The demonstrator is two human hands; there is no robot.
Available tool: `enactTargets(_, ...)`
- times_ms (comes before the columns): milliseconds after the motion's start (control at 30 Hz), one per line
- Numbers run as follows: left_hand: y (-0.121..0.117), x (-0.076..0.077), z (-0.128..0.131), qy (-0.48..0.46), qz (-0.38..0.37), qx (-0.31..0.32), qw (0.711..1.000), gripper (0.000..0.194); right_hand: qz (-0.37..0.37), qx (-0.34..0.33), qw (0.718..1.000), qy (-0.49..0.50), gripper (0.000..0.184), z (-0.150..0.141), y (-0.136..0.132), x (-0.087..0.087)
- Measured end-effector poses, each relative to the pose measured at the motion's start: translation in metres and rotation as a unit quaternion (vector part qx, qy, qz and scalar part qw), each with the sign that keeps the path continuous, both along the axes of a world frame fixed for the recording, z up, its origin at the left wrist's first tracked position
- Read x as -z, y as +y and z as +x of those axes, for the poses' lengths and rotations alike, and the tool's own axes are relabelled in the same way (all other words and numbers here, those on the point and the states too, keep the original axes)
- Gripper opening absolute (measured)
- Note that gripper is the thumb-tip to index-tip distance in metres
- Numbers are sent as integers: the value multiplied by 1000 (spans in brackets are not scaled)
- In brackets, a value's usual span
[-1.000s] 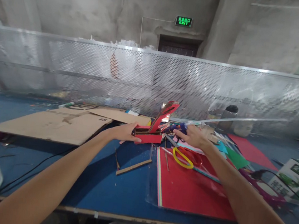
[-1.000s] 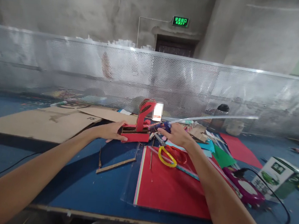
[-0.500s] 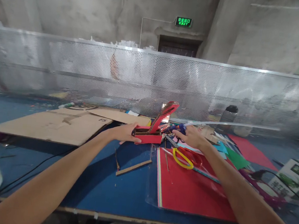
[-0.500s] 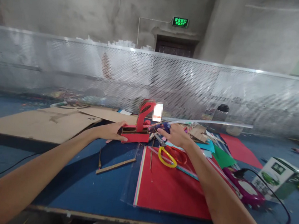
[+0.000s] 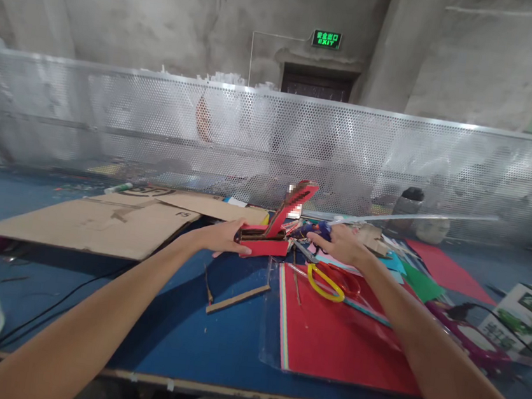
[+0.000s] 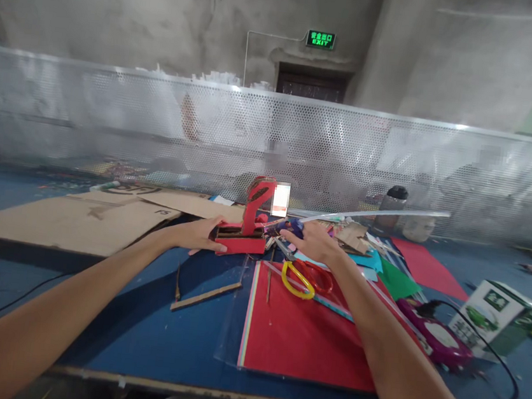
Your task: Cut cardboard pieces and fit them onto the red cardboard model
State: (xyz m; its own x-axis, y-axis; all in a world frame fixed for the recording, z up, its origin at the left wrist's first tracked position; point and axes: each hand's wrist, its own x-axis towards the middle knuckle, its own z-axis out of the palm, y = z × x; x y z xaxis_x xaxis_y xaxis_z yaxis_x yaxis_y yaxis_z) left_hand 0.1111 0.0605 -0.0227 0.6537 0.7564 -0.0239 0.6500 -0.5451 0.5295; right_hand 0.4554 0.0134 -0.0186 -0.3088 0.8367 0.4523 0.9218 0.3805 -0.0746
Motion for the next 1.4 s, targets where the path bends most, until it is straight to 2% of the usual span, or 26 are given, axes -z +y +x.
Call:
enactTargets(100, 1, 1, 0, 3, 3, 0, 1000, 73, -22, -14, 1000, 3, 41, -1, -3, 2)
enactTargets(233, 1, 1, 0, 9, 5, -3, 1000, 72, -7, -34, 999, -14, 41, -8, -12, -1)
enactTargets(433, 1, 1, 0, 8, 3, -1, 1000, 70, 6, -20, 1000, -23, 42, -15, -20, -6)
enactTargets(767, 2, 2, -1, 1, 3, 2, 1000, 70, 23, 11, 999, -25, 43, -4, -11, -5)
enactTargets(1133, 2, 2, -1, 10, 6, 0, 1000, 75, 31, -1, 999, -24, 52, -4, -5, -4)
enactTargets(1400, 1, 1, 0, 9, -4, -3, 1000, 75, -3, -7, 1000, 2, 52, -3, -7, -7)
